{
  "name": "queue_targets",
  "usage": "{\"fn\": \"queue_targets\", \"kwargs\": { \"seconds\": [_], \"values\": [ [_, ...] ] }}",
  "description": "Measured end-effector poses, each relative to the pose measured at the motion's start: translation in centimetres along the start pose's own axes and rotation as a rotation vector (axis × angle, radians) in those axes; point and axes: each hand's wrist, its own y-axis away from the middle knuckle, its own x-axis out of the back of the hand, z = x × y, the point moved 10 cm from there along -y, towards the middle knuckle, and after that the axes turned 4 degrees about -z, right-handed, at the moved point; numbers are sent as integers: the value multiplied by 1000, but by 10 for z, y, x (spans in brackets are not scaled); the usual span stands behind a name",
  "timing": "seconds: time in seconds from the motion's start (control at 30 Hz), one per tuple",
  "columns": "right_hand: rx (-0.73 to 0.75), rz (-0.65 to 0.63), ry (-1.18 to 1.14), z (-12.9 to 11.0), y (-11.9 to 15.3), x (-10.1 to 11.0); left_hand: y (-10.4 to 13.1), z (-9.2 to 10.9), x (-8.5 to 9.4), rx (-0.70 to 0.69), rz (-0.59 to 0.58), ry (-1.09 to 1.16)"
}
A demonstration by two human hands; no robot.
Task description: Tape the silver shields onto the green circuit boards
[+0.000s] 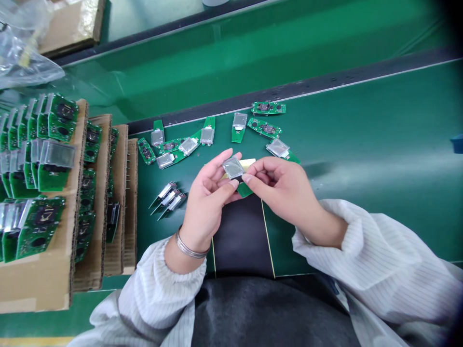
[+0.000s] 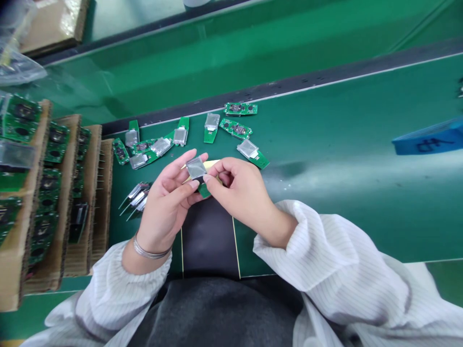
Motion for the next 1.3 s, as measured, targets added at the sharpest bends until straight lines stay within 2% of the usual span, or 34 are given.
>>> {"fn": "queue_targets", "kwargs": {
  "seconds": [0.1, 0.2, 0.3, 0.43, 0.8, 1.07, 1.3],
  "values": [
    [94, 3, -26, -7, 1, 4, 0, -2, 2, 26, 11, 20],
    [296, 75, 4, -22, 3, 19, 0, -6, 5, 63, 27, 43],
    [519, 102, 170, -40, 9, 26, -1, -9, 8, 95, 39, 61],
    [641, 57, 352, -50, 13, 20, -2, -10, 6, 133, 5, 89],
    [669, 101, 438, -56, 17, 22, -4, -5, -4, 79, -123, 63],
    [657, 153, 559, -58, 20, 22, -5, -5, -2, 30, -107, 13],
    [616, 119, 476, -57, 20, 21, -5, -4, 0, -65, -53, -83]
  ]
}}
